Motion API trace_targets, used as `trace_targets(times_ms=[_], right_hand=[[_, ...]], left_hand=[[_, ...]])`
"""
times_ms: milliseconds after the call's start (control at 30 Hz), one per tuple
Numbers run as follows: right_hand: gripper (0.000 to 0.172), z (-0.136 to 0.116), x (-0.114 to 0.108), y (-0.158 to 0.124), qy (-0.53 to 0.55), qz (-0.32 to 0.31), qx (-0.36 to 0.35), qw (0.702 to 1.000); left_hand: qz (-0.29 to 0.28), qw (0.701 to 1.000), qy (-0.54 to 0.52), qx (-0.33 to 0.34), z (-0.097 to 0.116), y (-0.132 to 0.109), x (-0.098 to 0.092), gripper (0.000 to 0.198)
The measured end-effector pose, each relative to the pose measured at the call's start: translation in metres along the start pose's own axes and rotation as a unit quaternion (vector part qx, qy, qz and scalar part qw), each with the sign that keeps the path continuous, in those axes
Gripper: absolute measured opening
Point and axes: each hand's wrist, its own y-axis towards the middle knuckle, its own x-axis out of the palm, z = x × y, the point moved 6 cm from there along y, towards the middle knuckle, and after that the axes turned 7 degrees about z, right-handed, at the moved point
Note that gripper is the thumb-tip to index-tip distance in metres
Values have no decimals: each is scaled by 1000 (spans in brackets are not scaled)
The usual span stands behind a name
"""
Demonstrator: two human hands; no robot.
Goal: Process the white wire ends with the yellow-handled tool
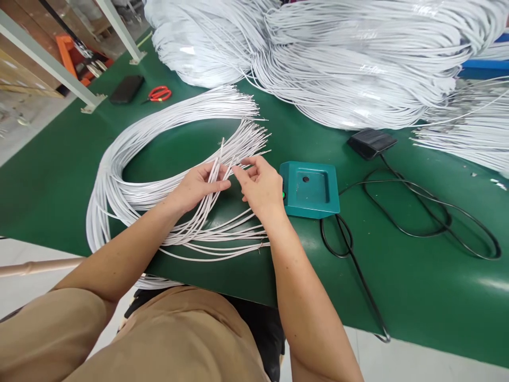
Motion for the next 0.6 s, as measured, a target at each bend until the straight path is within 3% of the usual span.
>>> trace_targets(times_ms=[200, 433, 600], right_hand=[[17, 0, 6, -1, 127, 4, 15, 992], [12, -8, 10, -4, 180, -17, -9, 983], [16, 0, 21, -5, 301, -73, 78, 948]], left_hand=[[-37, 999, 18, 19, 6, -5, 9, 32], [20, 997, -20, 69, 7, -4, 6, 30], [-11, 994, -72, 83, 10, -4, 12, 31]])
